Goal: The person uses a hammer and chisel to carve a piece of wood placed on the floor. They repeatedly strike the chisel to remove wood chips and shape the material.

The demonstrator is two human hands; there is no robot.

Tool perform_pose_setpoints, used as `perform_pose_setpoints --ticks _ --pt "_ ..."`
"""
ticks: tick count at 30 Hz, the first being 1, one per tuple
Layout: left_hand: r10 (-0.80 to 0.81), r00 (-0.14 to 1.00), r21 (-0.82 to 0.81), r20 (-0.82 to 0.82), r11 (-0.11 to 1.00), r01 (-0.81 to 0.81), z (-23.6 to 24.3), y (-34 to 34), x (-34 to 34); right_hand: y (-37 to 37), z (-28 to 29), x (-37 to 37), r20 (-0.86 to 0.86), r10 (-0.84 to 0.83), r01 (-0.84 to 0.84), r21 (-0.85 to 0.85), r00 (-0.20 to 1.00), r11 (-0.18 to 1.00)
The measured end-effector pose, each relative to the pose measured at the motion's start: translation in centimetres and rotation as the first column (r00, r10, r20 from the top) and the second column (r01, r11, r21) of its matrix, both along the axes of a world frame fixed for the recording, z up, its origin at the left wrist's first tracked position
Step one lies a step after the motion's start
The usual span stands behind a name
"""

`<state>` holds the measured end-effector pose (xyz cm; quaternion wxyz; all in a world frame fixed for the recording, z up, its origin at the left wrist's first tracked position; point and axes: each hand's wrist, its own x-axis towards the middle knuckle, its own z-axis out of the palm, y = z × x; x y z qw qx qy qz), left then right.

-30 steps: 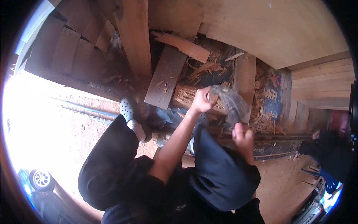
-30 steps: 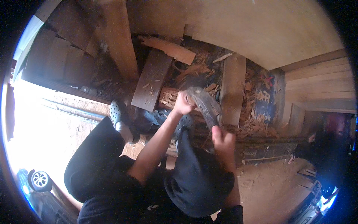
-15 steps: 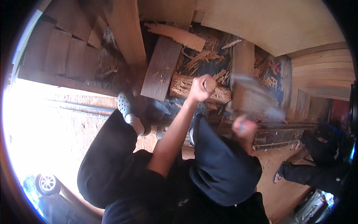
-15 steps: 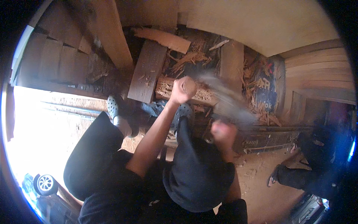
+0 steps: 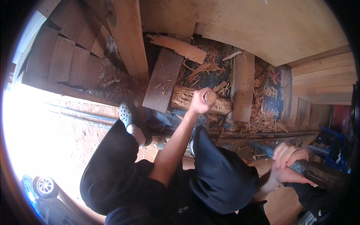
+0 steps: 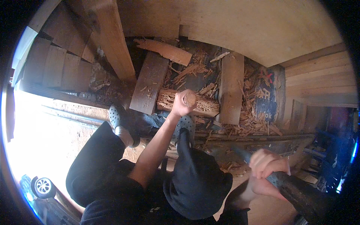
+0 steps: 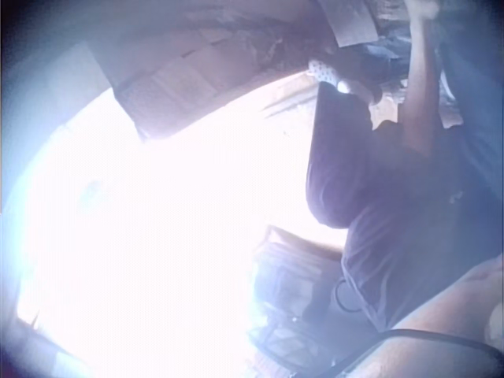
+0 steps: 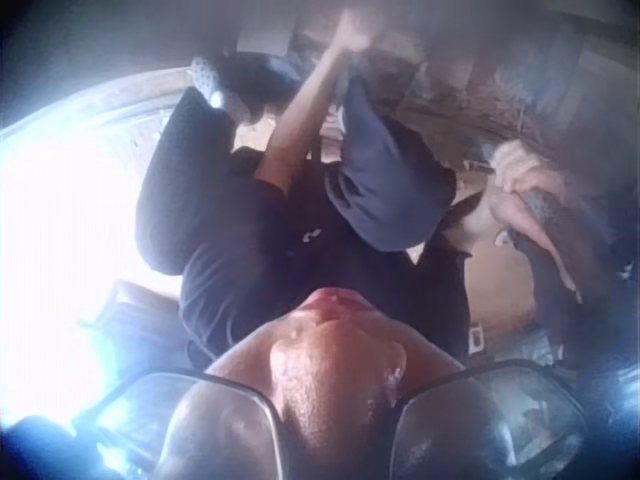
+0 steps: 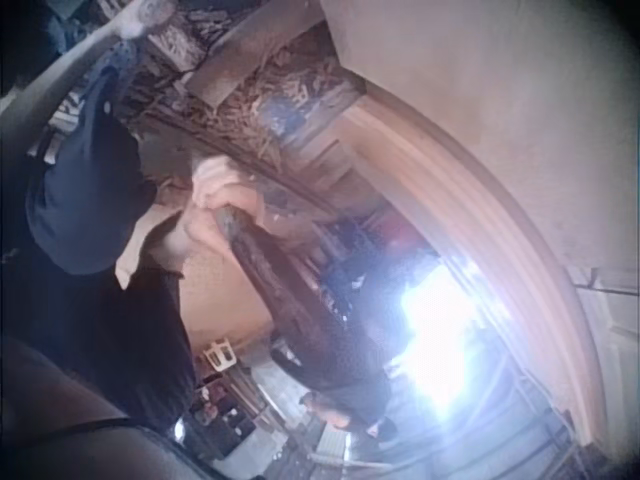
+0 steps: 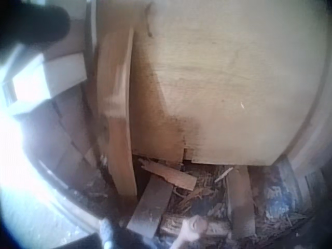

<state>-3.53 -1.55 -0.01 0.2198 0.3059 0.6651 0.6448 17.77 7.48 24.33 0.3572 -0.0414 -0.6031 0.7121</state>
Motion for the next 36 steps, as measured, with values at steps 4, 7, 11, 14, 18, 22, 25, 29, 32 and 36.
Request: perform_pose_setpoints --ticks 4,7,11,14,18,22,25,29,32,36 --pt "-0.002 1.000 -0.008 0.004 1.000 0.002 0.2 0.1 -0.1 -1.7 -6.9 -4.7 0.041 0.102 -0.101 -0.007 0.994 0.995" --pt "-0.030 0.999 -0.025 0.018 0.999 0.030 0.1 0.1 -0.3 -3.1 -11.6 -3.9 0.956 -0.241 -0.006 0.246 0.168 0.969" --pt "-0.032 0.999 -0.069 0.007 0.997 0.032 0.1 -0.2 -0.3 -1.3 -9.5 0.6 0.846 -0.295 0.073 0.294 0.443 0.953" --pt "-0.038 0.999 -0.013 -0.011 0.999 0.037 0.0 -0.3 -0.2 0.2 -2.8 2.0 0.759 -0.376 0.040 0.421 0.532 0.906" --pt "-0.030 1.000 -0.016 -0.005 0.999 0.030 0.0 -0.1 -0.2 0.7 3.8 0.8 -0.066 0.026 -0.020 0.088 0.997 0.996" --pt "-0.016 1.000 0.001 0.011 1.000 0.016 0.1 0.0 -0.2 -0.4 -2.0 -2.0 -0.210 -0.031 0.050 0.083 0.977 0.995" --pt "-0.036 0.998 -0.043 0.051 0.998 0.038 0.2 -0.1 -0.2 -2.6 -9.7 -3.0 0.528 -0.342 0.048 0.493 0.778 0.869" --pt "-0.064 0.998 -0.006 0.008 0.998 0.064 0.0 -0.1 -0.5 -3.1 -12.1 -1.9 0.905 -0.239 0.255 0.153 0.352 0.955" --pt "-0.053 0.998 -0.040 0.015 0.998 0.054 -0.3 -0.2 -0.2 -1.6 -7.7 0.4 0.821 -0.438 0.187 0.397 0.367 0.899" --pt "-0.064 0.997 -0.034 0.041 0.997 0.065 -0.5 -0.1 -0.1 -0.7 0.3 2.4 0.420 -0.248 0.227 0.100 0.873 0.969"
